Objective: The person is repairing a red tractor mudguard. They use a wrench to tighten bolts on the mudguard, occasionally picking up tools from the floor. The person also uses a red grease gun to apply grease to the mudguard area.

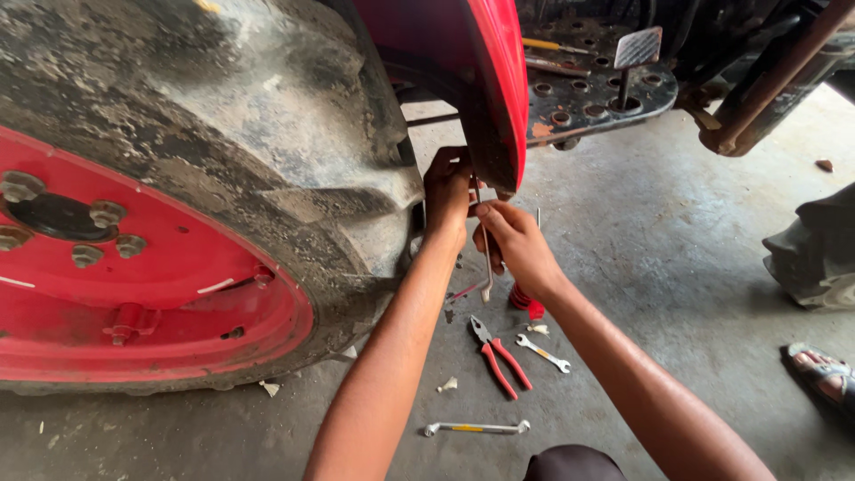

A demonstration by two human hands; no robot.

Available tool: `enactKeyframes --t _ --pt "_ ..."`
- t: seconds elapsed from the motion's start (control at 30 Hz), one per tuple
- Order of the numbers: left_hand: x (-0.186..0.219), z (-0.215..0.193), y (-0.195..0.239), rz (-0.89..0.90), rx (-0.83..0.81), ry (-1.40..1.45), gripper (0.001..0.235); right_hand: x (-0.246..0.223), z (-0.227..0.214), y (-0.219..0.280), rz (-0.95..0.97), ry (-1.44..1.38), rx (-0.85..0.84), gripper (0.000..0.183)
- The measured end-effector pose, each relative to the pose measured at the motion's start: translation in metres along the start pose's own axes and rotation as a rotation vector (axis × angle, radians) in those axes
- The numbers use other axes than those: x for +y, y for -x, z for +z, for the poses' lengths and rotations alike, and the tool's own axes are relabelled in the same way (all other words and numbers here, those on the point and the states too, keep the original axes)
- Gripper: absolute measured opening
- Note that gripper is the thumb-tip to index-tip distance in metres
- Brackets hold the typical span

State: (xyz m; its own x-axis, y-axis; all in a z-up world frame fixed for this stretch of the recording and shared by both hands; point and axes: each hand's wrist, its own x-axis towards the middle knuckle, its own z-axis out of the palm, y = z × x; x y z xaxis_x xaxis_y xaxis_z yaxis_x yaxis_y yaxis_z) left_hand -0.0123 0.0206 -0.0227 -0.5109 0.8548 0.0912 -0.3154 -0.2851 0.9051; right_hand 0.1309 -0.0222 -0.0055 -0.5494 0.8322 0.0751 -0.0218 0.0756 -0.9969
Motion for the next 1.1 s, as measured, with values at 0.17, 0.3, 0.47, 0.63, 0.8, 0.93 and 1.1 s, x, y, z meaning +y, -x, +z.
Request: enactKeyframes --t 0.17,0.3,0.47,0.63,0.8,0.93,1.1 --pt "-0.005 0.005 0.0 0.1 -0.001 0.057 0.01 0.004 -0.004 0.007 0.043 0.095 -0.11 0.029" --pt "-0.014 0.003 0.001 0.093 0.019 0.071 0.013 0.04 -0.019 0.005 0.128 0.148 -0.182 0.034" --pt "-0.029 0.006 0.006 0.343 0.117 -0.061 0.015 0.142 -0.054 -0.009 0.175 0.247 -0.074 0.032" --pt "-0.036 0.005 0.012 0.439 0.113 -0.089 0.018 0.281 -0.076 -0.02 0.12 0.951 -0.032 0.024" --pt "-0.043 -0.005 0.032 0.205 0.032 -0.05 0.019 0.372 -0.088 -0.042 0.037 1.246 -0.186 0.035" --pt "-0.035 -0.004 0.024 0.213 -0.007 0.077 0.024 0.407 -0.084 -0.076 -0.107 1.358 -0.22 0.041" --pt "-0.035 -0.006 0.035 0.072 -0.13 0.135 0.028 0.435 -0.087 -0.1 -0.151 1.496 -0.319 0.024"
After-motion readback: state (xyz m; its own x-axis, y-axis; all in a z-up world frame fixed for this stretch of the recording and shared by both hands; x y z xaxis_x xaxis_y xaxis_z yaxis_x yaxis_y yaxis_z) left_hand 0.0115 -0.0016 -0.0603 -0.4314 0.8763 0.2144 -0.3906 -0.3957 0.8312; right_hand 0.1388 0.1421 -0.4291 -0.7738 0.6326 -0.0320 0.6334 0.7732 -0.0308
